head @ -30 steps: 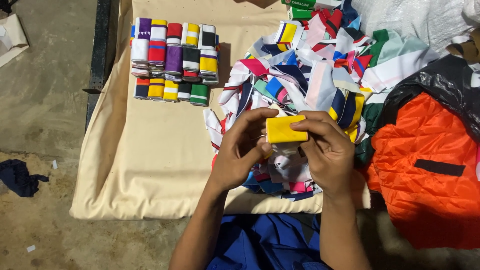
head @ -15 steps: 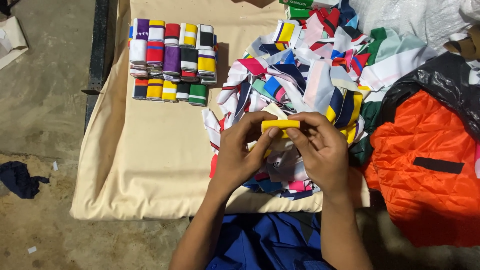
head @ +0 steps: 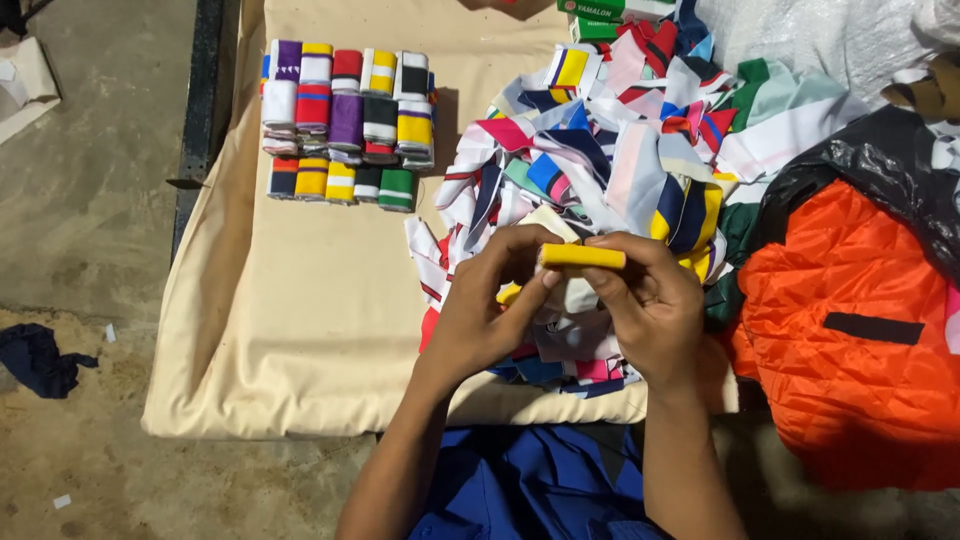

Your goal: Rolling small strips of multi-colored fabric into tight spools and stacking them neatly on a work surface.

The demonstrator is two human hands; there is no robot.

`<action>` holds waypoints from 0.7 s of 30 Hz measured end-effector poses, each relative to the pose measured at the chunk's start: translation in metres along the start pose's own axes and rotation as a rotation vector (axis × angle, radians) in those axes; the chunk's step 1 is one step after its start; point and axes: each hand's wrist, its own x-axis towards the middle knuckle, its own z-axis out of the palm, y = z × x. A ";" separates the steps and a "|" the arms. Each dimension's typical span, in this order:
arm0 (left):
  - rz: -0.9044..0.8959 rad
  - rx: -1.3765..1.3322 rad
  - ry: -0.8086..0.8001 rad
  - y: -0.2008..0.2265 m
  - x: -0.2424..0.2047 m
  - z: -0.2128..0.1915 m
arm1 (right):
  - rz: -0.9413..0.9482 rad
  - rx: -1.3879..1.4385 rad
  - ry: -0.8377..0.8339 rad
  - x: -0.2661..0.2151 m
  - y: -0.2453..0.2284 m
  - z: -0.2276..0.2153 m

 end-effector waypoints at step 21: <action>-0.077 -0.023 0.091 0.008 0.000 0.002 | -0.091 -0.031 -0.031 0.008 -0.013 0.005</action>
